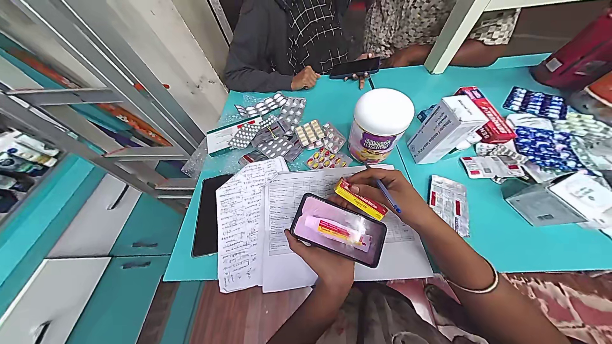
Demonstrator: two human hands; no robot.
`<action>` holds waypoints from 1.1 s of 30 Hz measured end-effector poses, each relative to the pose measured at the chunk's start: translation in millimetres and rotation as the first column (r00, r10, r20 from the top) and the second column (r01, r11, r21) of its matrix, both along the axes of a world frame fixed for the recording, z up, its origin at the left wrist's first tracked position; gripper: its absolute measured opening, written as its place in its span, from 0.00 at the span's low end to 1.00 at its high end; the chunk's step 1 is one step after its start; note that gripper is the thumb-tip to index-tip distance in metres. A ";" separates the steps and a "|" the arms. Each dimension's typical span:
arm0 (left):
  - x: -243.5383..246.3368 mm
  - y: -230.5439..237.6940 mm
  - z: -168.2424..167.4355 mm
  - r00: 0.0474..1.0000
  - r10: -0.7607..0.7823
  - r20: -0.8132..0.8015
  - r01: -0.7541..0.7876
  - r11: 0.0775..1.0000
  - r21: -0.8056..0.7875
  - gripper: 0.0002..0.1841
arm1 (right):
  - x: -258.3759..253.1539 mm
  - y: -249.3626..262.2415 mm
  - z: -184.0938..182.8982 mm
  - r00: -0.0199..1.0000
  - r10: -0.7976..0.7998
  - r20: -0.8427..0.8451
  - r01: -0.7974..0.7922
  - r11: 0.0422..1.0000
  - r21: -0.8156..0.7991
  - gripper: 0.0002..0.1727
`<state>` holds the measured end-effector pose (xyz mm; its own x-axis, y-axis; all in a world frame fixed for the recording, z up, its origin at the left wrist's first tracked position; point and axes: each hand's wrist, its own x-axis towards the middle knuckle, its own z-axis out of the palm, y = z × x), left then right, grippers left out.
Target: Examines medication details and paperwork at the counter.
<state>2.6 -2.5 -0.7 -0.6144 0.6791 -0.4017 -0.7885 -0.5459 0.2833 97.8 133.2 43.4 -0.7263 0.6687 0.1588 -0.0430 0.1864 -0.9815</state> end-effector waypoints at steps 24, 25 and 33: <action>-24.2 -8.8 33.6 0.990 -0.143 0.004 0.142 0.984 0.109 0.48 | 1.1 -4.1 3.8 0.989 -0.133 -0.070 0.131 0.990 -0.044 0.10; -31.7 -10.3 28.9 0.983 -0.182 -0.002 0.180 0.968 0.176 0.51 | 1.4 -5.0 5.6 0.986 -0.145 -0.081 0.141 0.989 -0.050 0.10; -104.8 -16.7 59.4 0.955 -0.197 -0.221 0.227 0.967 0.119 0.51 | 4.3 -14.4 14.7 0.986 -0.120 -0.116 0.102 0.984 -0.145 0.10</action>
<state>-102.2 -19.1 58.6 -0.5090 0.8433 -0.1724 -0.8232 -0.4185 0.3837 102.1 118.8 58.1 -0.6269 0.7659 0.1428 -0.1521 0.0594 -0.9866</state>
